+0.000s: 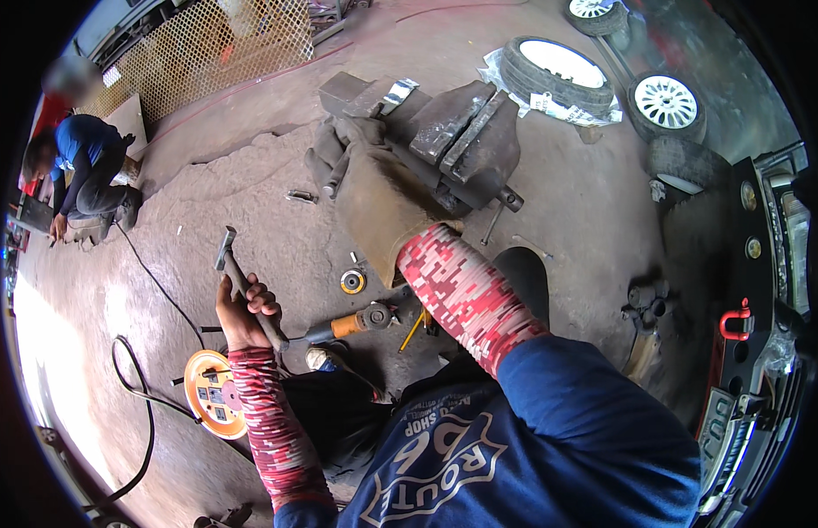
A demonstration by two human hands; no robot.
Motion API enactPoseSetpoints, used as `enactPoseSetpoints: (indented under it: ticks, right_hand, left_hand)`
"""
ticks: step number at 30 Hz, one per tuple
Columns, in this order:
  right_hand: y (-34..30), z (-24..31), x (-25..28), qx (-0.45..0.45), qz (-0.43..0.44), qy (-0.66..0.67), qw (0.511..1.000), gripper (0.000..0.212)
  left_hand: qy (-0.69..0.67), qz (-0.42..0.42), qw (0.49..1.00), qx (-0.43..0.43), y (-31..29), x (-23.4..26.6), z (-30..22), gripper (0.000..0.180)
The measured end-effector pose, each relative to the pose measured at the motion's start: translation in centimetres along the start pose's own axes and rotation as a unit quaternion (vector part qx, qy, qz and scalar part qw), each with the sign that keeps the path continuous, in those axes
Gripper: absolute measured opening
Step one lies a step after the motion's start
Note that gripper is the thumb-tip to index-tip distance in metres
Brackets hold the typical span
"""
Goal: The person is sitting on the floor in a workshop, using a hammer and chisel to work on a metal part clamped in a vise. They then use a pencil to mark a small metal piece.
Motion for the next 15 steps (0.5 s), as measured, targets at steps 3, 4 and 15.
enactPoseSetpoints:
  ticks: [3,4,15]
  right_hand:
    - [-0.2,0.5,-1.6,0.006,0.008,0.023,1.000,0.024]
    - [-0.4,0.6,-1.6,0.007,0.010,0.028,1.000,0.024]
    - [-3.6,-1.9,4.8,-0.068,0.029,-0.055,0.996,0.038]
  left_hand:
    - [0.014,-0.003,1.000,0.003,0.1,-0.1,0.1,0.049]
    - [0.036,-0.026,0.999,0.001,0.1,-0.1,0.1,0.049]
    - [0.231,-0.222,0.878,-0.356,-7.3,-6.2,-2.0,0.026]
Point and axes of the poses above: each hand's wrist, its own y-axis towards the middle knuckle, its own x-axis out of the back of the hand, z = x × y, the point moved 9 cm from there along y, towards the middle knuckle, and after that the axes turned 13 degrees about x, right-handed, at the moved point
